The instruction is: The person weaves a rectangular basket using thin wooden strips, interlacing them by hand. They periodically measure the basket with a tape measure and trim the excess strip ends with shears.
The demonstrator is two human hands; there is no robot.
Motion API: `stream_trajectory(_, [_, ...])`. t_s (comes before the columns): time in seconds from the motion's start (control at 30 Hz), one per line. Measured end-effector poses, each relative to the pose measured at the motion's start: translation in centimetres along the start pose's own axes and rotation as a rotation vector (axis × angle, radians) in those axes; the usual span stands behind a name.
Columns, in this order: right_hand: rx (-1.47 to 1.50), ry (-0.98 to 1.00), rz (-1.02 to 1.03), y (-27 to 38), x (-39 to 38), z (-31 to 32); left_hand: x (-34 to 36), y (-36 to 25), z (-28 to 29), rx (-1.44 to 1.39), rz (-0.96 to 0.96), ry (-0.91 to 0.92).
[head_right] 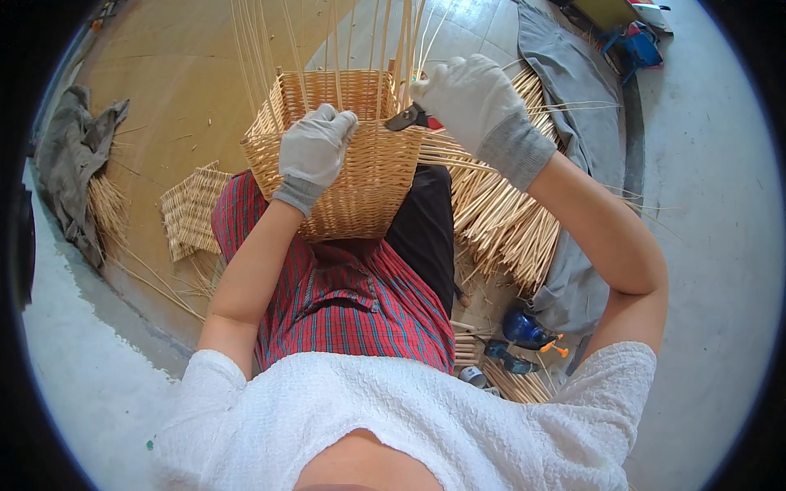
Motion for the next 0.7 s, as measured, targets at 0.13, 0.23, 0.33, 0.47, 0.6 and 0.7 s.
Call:
stream_trajectory(0.13, [-0.066, -0.083, -0.017, -2.5, -1.6, -0.6, 0.6, -0.5, 0.5, -0.022, 0.081, 0.028])
stream_trajectory(0.23, [-0.055, -0.068, -0.09, -4.0, -1.9, -1.3, 1.2, -0.7, 0.6, -0.035, 0.132, 0.064])
stream_trajectory(0.33, [-0.08, -0.066, -0.113, -4.5, -1.5, -1.2, 1.3, -1.5, 0.7, 0.002, 0.12, 0.2])
stream_trajectory(0.47, [-0.063, -0.088, -0.081, -4.1, -0.6, -1.5, -0.4, -1.8, 0.3, 0.027, 0.124, 0.273])
stream_trajectory(0.6, [-0.023, -0.155, -0.066, -3.2, -0.1, -2.1, -1.6, -1.7, 1.2, -0.1, 0.09, -0.077])
stream_trajectory(0.7, [-0.021, -0.12, -0.133, -3.9, -0.8, -1.5, -0.7, -3.6, 2.1, -0.177, -0.068, -0.151])
Point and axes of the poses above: each hand's wrist, its own x-axis towards the middle knuckle, its own z-axis out of the back of the hand, y = z × x, the point moved 9 cm from there along x, towards the middle knuckle, and after that the axes turned 7 degrees about y, right-handed, at the moved point
